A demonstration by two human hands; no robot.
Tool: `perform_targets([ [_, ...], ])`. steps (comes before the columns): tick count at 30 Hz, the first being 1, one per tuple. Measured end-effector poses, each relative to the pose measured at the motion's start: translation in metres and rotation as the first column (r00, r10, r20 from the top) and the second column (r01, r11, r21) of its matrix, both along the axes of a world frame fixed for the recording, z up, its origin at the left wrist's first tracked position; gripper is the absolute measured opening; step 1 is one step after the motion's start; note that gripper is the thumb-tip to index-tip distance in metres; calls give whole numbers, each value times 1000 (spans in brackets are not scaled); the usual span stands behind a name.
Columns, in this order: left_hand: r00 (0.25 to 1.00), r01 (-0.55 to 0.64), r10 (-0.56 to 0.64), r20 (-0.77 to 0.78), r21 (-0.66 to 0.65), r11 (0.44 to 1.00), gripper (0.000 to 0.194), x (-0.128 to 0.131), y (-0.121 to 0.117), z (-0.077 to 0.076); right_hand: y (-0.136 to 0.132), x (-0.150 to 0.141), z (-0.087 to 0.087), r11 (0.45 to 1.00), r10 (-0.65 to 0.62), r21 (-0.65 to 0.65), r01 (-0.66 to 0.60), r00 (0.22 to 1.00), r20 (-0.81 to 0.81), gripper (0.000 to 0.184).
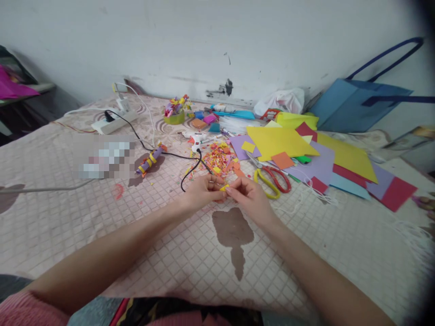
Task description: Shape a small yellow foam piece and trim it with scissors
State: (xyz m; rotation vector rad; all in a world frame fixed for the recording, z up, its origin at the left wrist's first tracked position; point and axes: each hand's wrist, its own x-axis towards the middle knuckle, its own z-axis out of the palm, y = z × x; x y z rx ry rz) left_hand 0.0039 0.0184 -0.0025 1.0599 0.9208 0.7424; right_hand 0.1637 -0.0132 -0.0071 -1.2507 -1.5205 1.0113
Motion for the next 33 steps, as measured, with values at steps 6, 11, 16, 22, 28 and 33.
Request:
perform_targets([
  [6, 997, -71, 71, -21, 20, 997, 30, 3, 2, -8, 6, 1, -6, 996, 51, -75, -54, 998, -39, 20],
  [11, 999, 31, -31, 8, -2, 1000, 35, -2, 8, -6, 10, 7, -6, 984, 77, -142, -109, 974, -215, 24],
  [16, 966, 251, -250, 63, -19, 968, 40, -15, 17, 2, 10, 13, -5, 967, 77, -217, -133, 966, -245, 20],
  [22, 954, 295, -294, 59, -15, 955, 31, -19, 18, 5, 8, 14, -3, 937, 96, -287, -199, 938, -334, 17],
  [28, 943, 322, -322, 80, 5, 947, 30, -19, 17, 6, 8, 14, -1, 901, 100, -343, -265, 897, -431, 18],
  [33, 931, 353, -361, 43, 134, 926, 31, -19, 18, 9, 7, 14, 0, 893, 94, -362, -267, 898, -430, 20],
])
